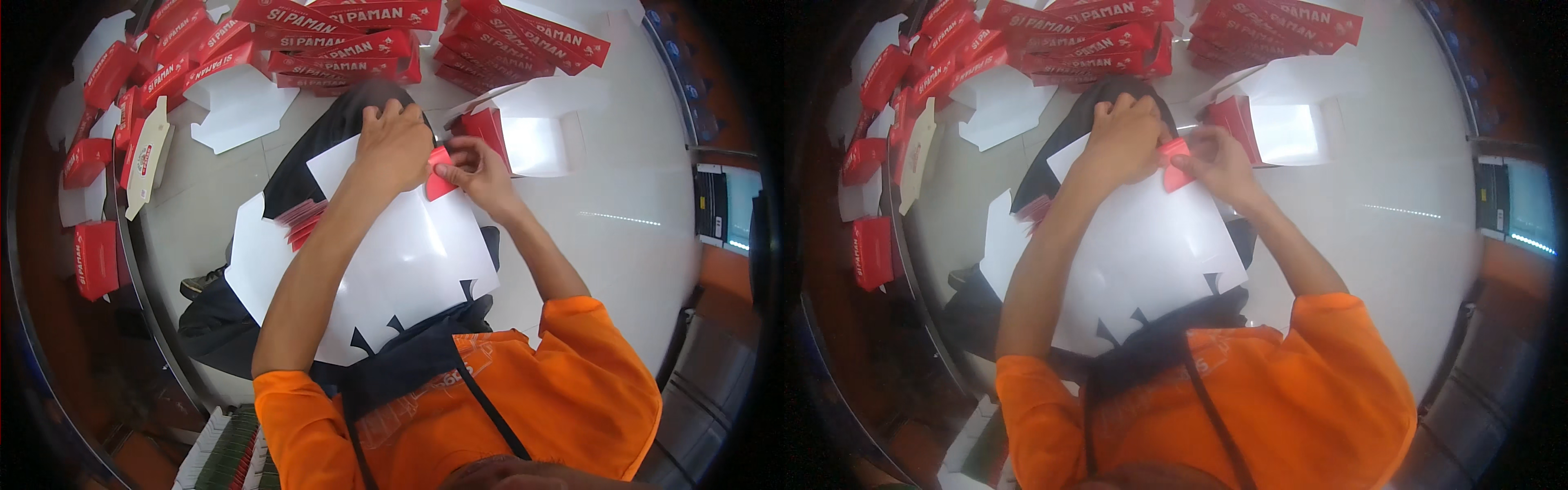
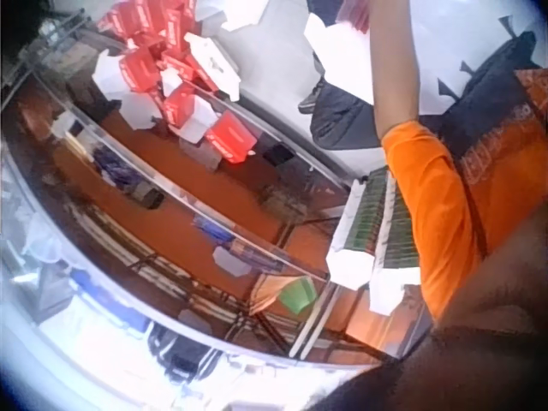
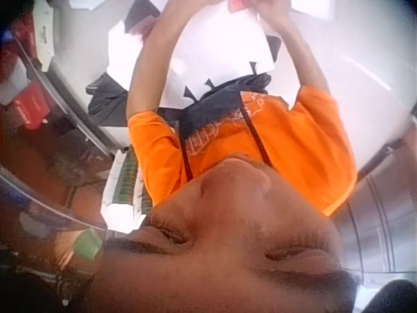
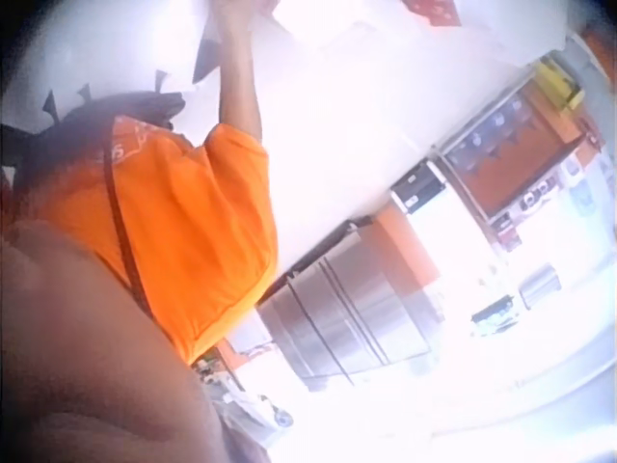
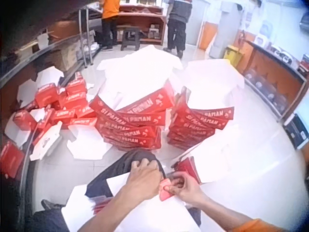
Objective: The person sits on the floor and assembles red and white cardboard boxes by folding flat sheets into shape. They repeatedly pick up sheets, fold the sides, and stack the finished boxes. Another person is visible in the background.
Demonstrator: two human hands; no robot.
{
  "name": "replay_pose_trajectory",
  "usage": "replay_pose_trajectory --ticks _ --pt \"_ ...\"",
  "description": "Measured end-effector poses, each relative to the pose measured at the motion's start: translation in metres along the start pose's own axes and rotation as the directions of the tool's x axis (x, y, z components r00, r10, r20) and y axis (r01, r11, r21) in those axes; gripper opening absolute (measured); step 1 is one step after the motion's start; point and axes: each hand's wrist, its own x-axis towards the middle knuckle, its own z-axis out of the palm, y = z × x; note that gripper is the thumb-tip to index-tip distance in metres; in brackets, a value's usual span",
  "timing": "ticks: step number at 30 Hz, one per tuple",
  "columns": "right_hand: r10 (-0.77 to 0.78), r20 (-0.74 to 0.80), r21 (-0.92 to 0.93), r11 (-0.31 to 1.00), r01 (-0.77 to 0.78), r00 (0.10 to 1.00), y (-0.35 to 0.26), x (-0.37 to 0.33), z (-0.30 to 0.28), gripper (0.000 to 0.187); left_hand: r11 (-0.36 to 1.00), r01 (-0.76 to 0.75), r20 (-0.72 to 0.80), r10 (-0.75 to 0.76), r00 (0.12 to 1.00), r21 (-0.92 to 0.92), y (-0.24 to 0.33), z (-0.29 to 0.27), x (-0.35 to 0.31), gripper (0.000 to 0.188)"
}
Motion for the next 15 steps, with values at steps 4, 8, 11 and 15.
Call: replay_pose_trajectory --ticks 4,8,11,15 --pt "0.053 0.21 0.046 0.997 -0.064 0.976 -0.026 -0.003 -0.009 0.02 0.979 0.005 0.033 0.002 0.999 -0.206 -0.003 -0.015 -0.009 0.019" --pt "-0.204 0.111 0.014 0.979 0.204 0.973 -0.034 -0.019 -0.003 0.019 0.962 -0.068 0.009 0.073 0.997 -0.266 -0.007 -0.019 -0.027 0.016" --pt "-0.326 0.142 -0.045 0.941 0.335 0.935 -0.046 -0.02 0.001 0.016 0.964 -0.125 -0.09 0.107 0.99 -0.236 -0.01 -0.027 -0.038 0.01" --pt "-0.39 0.105 -0.13 0.907 0.402 0.915 -0.038 -0.014 0.009 0.024 0.958 -0.215 -0.252 0.164 0.954 -0.192 -0.011 -0.013 -0.041 0.008"
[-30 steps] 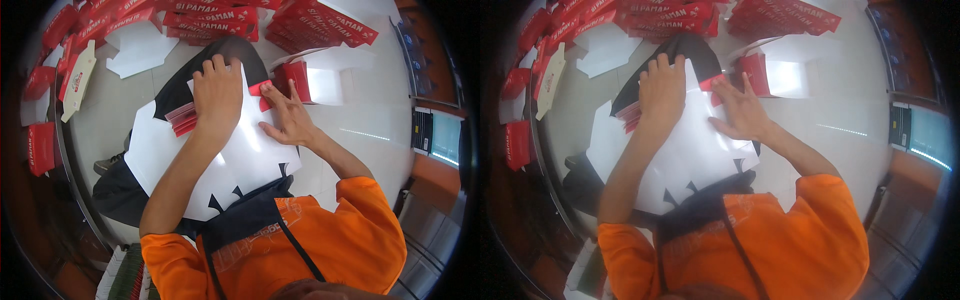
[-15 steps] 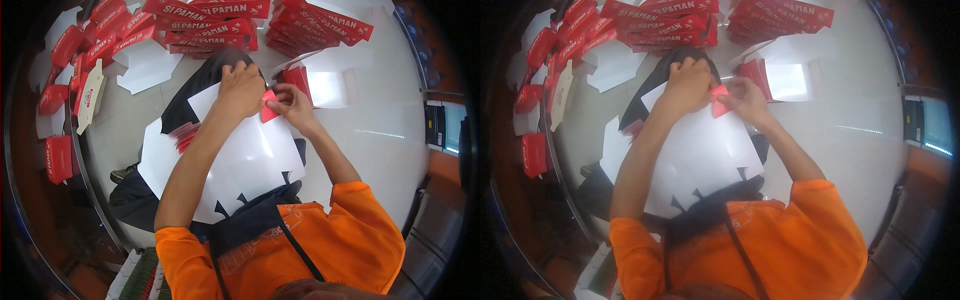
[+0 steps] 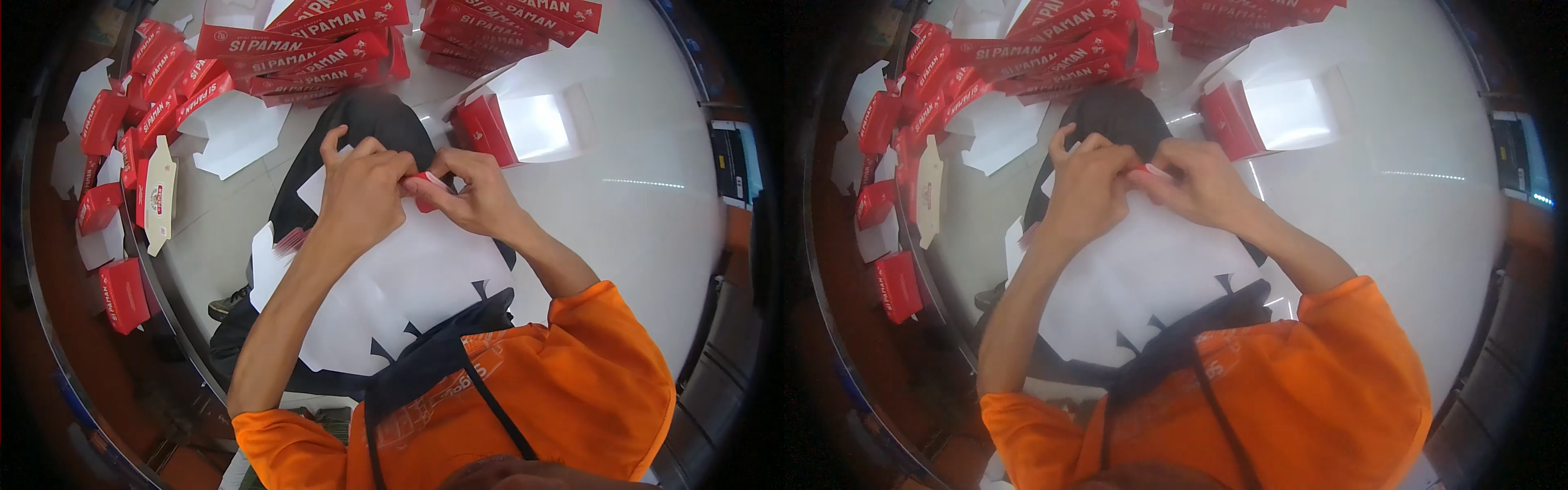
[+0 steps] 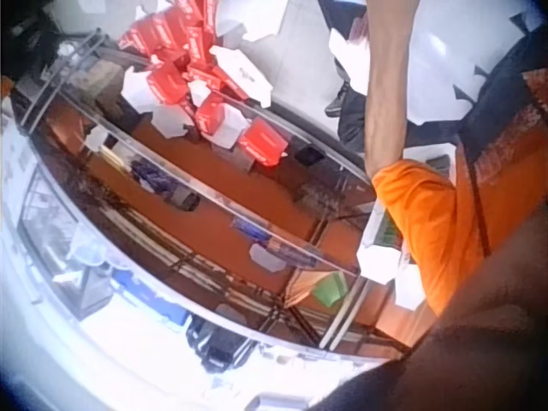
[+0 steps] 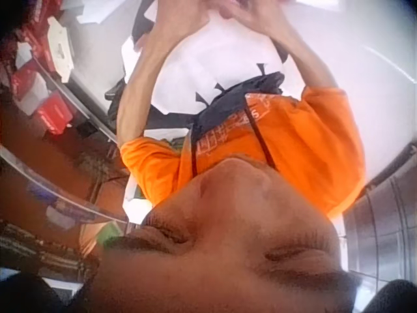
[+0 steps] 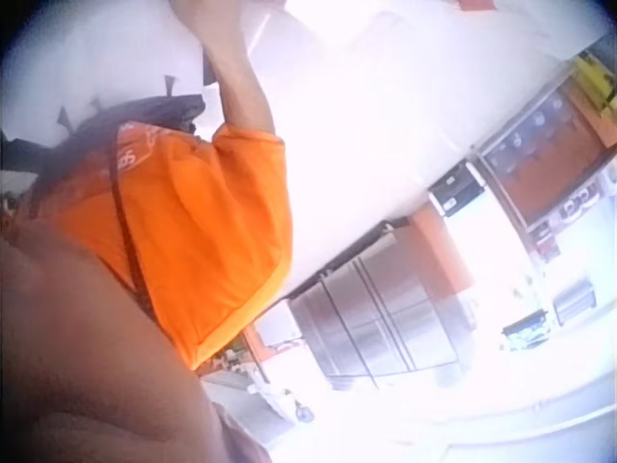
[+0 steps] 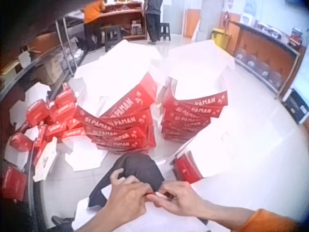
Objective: The person sits on the floor and assembles red and white cardboard boxes by folding flat sheets into shape. They repeatedly pick up sheets, fold the sides, and stack the finished boxes. Another person is visible in the background.
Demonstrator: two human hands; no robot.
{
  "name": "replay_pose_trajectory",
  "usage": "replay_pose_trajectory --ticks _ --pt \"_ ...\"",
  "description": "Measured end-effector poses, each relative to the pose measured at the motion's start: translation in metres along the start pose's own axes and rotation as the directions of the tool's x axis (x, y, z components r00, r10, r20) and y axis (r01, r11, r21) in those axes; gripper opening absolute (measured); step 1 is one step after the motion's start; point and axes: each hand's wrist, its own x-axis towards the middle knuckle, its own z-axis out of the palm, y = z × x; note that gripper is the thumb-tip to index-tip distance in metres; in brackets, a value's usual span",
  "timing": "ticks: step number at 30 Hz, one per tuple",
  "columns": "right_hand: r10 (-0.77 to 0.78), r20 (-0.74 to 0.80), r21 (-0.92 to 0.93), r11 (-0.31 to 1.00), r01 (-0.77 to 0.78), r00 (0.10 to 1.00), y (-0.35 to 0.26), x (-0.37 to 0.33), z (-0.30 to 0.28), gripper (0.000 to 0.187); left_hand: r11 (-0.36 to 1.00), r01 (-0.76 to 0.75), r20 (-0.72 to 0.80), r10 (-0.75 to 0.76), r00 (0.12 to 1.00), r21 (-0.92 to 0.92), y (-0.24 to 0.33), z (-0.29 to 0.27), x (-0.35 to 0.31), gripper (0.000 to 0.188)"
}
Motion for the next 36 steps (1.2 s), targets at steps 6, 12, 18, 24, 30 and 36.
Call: replay_pose_trajectory --ticks 6,12,18,24,30,36 --pt "-0.081 -0.052 -0.03 0.996 0.079 0.995 0.006 0.006 0.008 0.032 1.0 -0.021 -0.05 0.021 0.999 -0.001 -0.015 0.011 -0.004 0.015" --pt "0.386 0.07 0.146 0.908 -0.393 0.92 0.025 0.022 -0.012 0.025 0.906 0.421 0.083 -0.423 0.902 0.033 -0.037 -0.045 -0.023 0.07" --pt "-0.009 0.285 0.167 0.985 -0.041 0.958 -0.001 0.029 -0.026 0.065 0.829 0.548 0.271 -0.556 0.786 0.113 -0.037 -0.052 -0.022 0.057" --pt "0.14 0.242 -0.126 0.986 -0.112 0.96 -0.002 0.038 -0.009 0.073 0.839 0.51 0.327 -0.544 0.773 0.191 -0.029 -0.037 -0.012 0.048" --pt "0.137 0.085 -0.098 0.987 -0.129 0.987 0.018 0.035 0.004 0.055 0.898 0.427 0.262 -0.441 0.859 0.11 -0.037 -0.033 -0.021 0.043" --pt "0.468 0.032 0.073 0.88 -0.469 0.883 -0.001 0.029 0.006 0.04 0.854 0.513 0.448 -0.494 0.745 0.089 -0.03 -0.047 -0.008 0.036"
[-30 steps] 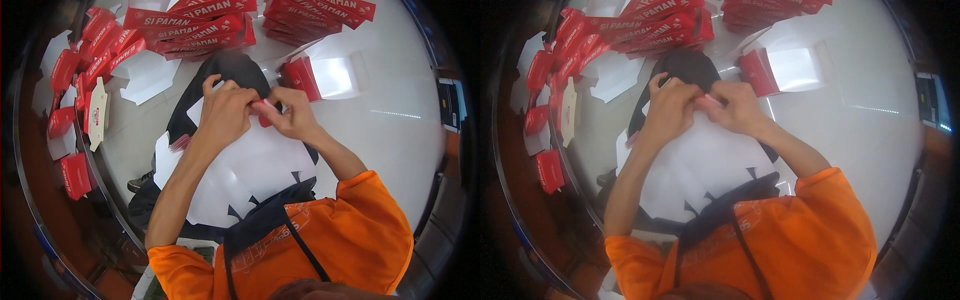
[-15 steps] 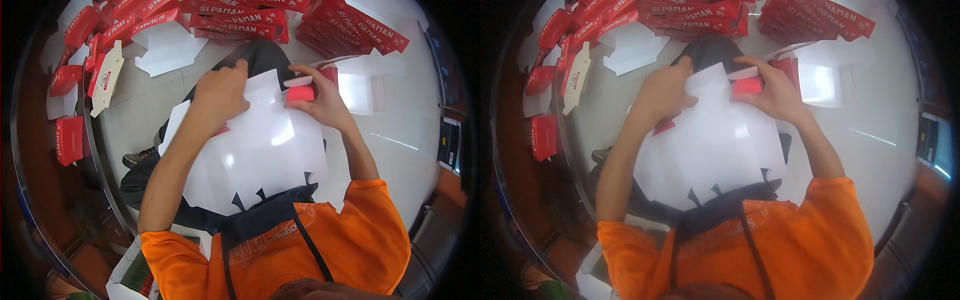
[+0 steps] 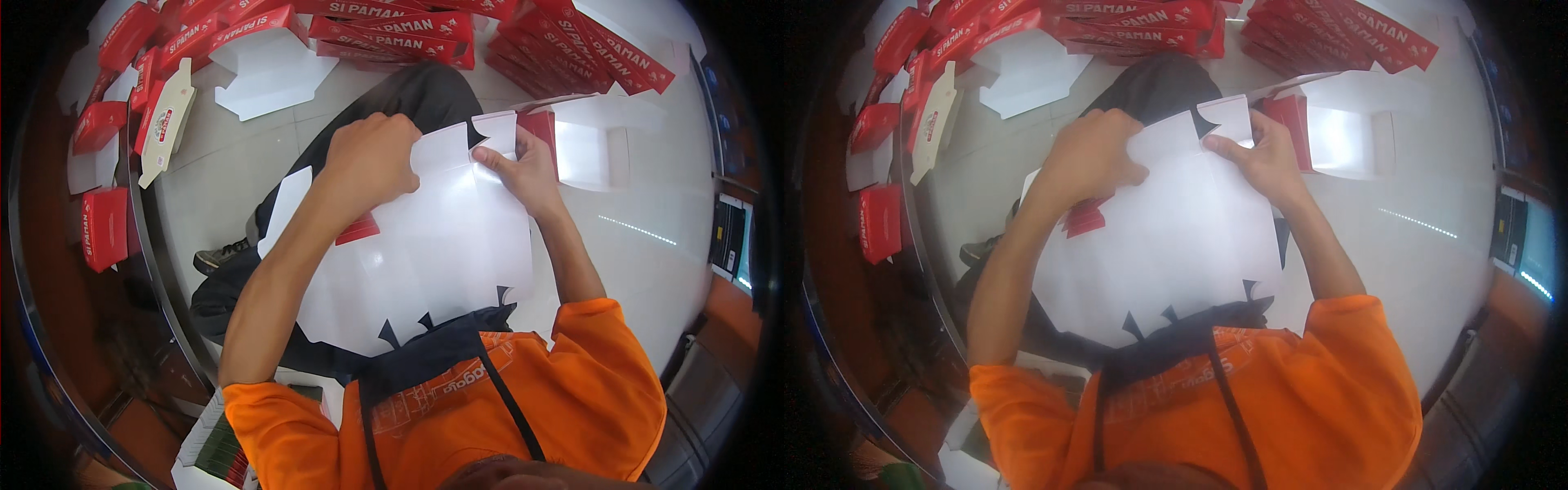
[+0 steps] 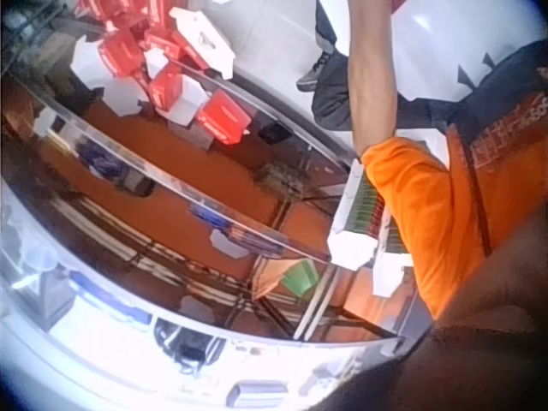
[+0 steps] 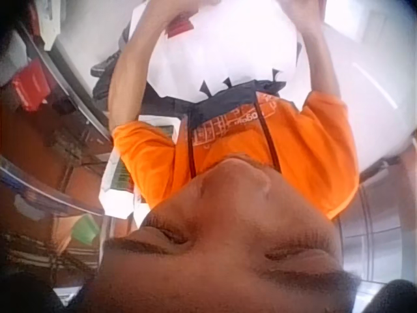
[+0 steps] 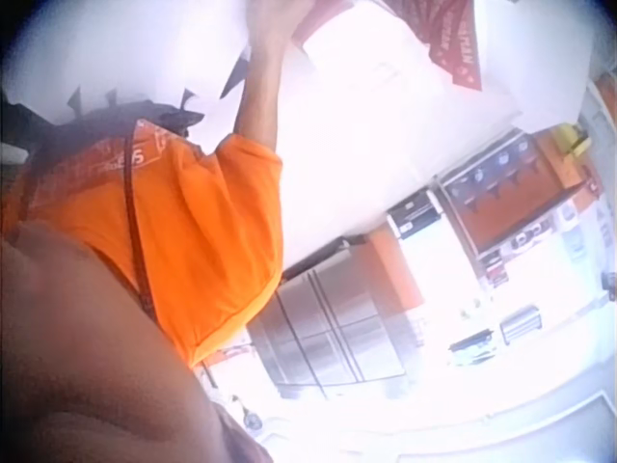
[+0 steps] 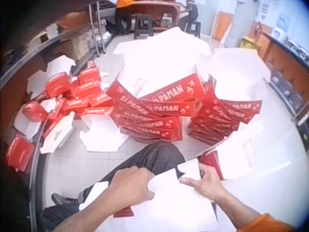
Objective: The person sits on the floor and assembles red and white cardboard boxes by folding flat sheets into shape. They repeatedly pick up sheets, fold the sides, and stack the finished boxes. Another person is visible in the background.
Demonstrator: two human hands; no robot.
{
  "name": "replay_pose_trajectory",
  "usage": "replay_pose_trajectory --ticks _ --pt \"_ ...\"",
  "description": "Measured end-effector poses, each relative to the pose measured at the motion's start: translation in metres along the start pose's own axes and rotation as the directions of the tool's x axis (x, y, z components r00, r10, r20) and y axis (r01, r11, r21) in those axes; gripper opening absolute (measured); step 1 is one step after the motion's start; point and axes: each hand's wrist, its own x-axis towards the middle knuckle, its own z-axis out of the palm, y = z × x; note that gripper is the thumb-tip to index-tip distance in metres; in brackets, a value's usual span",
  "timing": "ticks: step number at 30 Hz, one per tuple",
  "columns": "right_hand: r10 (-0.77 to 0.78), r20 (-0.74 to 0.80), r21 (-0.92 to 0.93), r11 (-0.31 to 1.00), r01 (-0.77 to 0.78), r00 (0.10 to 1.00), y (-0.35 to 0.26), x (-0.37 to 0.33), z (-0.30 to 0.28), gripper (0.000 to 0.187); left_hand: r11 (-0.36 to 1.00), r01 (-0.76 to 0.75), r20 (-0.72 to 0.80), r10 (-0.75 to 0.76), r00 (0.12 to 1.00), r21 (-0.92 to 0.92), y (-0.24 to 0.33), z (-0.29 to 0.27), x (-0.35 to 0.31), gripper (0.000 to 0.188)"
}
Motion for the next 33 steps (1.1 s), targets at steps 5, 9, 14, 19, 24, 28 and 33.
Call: replay_pose_trajectory --ticks 5,9,14,19,24,28,33 --pt "0.065 0.014 0.096 0.993 -0.066 0.998 0.005 0.001 0.003 0.033 0.994 -0.022 -0.16 0.039 0.986 0.102 0.005 0.026 -0.011 0.019" --pt "0.065 0.015 0.109 0.992 -0.066 0.998 0.006 0.003 0.005 0.032 0.939 -0.122 -0.465 0.269 0.844 0.321 0.009 0.064 -0.018 0.002" --pt "0.008 0.006 0.086 0.996 -0.008 1.0 0.01 0.003 0.007 0.031 0.884 -0.029 -0.534 0.307 0.787 0.466 0.023 0.1 -0.023 0.004" --pt "-0.077 0.0 0.107 0.991 0.076 0.997 0.023 0.008 0.008 0.028 0.768 0.049 -0.603 0.46 0.651 0.639 0.017 0.138 -0.019 0.016" --pt "-0.15 -0.011 0.134 0.98 0.15 0.989 0.028 0.006 0.004 0.024 0.971 -0.237 -0.676 0.191 0.712 0.025 0.02 0.095 -0.053 0.021" --pt "-0.332 0.017 0.149 0.934 0.326 0.943 0.012 -0.012 0.004 0.022 0.982 -0.062 -0.011 0.061 0.998 -0.177 0.02 0.006 -0.059 0.025" --pt "-0.73 0.052 0.471 0.619 0.628 0.681 -0.008 -0.02 -0.004 0.011 0.895 -0.177 0.373 0.341 0.863 -0.409 -0.006 -0.038 -0.019 0.042"
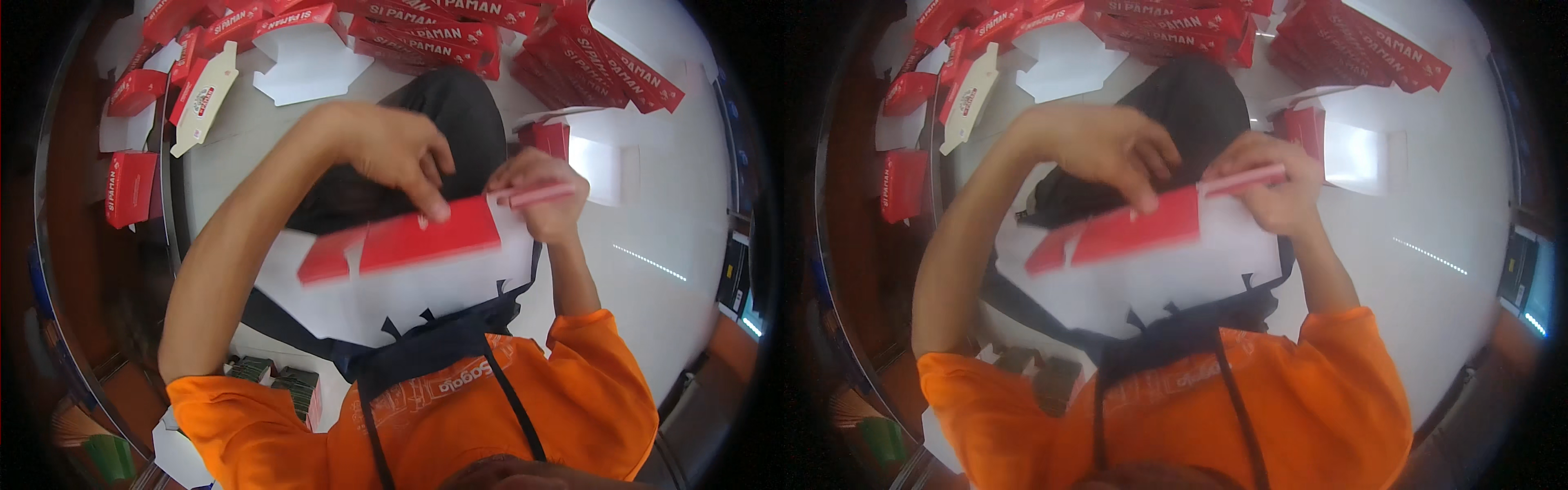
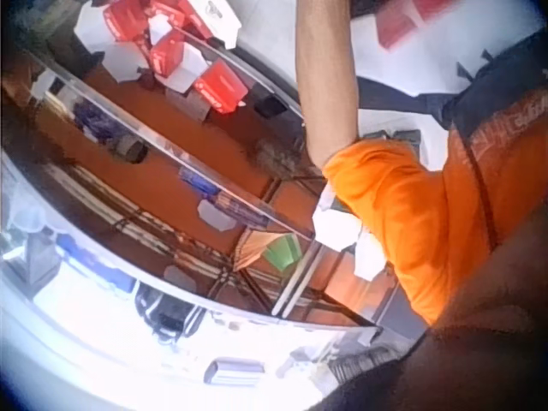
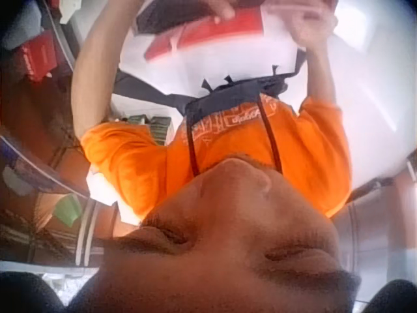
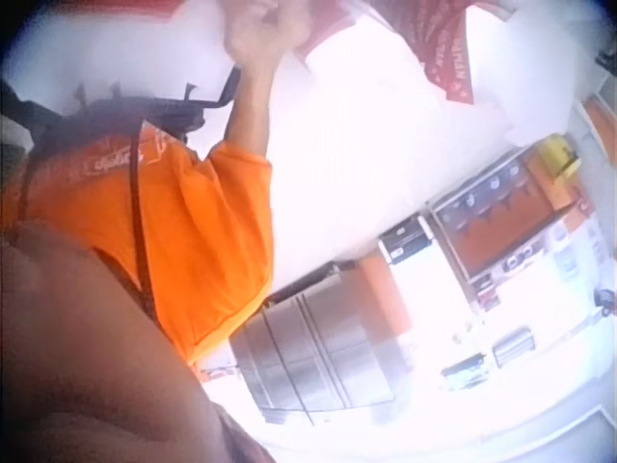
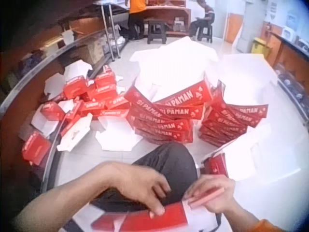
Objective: The person sits on the floor and assembles red and white cardboard boxes by folding flat sheets into shape. They repeatedly pick up sheets, fold the sides, and stack the finished boxes. Another person is visible in the background.
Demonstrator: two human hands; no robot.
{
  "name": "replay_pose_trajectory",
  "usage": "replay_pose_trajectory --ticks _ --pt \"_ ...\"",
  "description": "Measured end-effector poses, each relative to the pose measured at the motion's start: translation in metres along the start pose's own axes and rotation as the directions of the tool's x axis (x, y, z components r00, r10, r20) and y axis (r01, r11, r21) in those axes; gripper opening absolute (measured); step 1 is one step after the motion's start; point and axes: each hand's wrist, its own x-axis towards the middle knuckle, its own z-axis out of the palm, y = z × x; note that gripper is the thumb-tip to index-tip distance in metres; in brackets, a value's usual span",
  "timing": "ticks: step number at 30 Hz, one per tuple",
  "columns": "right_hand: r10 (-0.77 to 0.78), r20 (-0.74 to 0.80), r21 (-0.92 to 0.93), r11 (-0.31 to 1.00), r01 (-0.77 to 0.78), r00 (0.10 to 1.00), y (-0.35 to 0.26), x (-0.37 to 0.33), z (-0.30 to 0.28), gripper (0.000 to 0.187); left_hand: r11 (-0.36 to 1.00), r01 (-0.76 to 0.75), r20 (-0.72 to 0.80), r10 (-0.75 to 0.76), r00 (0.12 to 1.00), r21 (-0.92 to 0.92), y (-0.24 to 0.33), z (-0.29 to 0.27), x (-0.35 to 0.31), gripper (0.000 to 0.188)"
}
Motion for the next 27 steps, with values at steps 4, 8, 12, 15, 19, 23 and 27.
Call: replay_pose_trajectory --ticks 4,8,12,15,19,23,27 --pt "-0.077 0.036 0.157 0.985 0.07 0.996 -0.013 -0.006 0.008 0.012 0.994 0.082 0.247 -0.061 0.967 -0.077 0.027 0.027 -0.02 0.035" --pt "-0.131 0.1 0.086 0.989 0.123 0.986 -0.012 -0.011 0.013 0.014 0.985 0.141 -0.051 -0.147 0.988 -0.096 0.025 0.059 -0.035 0.027" --pt "-0.04 0.018 -0.059 0.997 0.041 0.999 -0.01 -0.014 0.015 0.014 0.988 0.075 -0.323 -0.028 0.946 0.136 0.02 0.081 -0.034 0.016" --pt "-0.008 0.014 -0.151 0.988 0.01 1.0 -0.01 -0.012 0.014 0.02 0.983 0.042 -0.5 0.054 0.864 0.179 0.011 0.096 -0.026 0.012" --pt "0.266 -0.146 -0.33 0.895 -0.3 0.953 -0.024 -0.003 0.023 0.036 0.976 0.047 -0.601 0.091 0.794 0.211 0.004 0.1 -0.016 0.008" --pt "0.538 -0.071 -0.373 0.767 -0.523 0.84 -0.033 0.009 0.024 0.046 0.979 0.07 -0.561 0.05 0.827 0.191 -0.004 0.092 -0.01 0.016" --pt "0.639 0.02 -0.371 0.719 -0.587 0.769 -0.039 0.014 0.024 0.04 0.975 0.208 -0.167 -0.192 0.967 0.08 -0.008 0.053 -0.027 0.023"
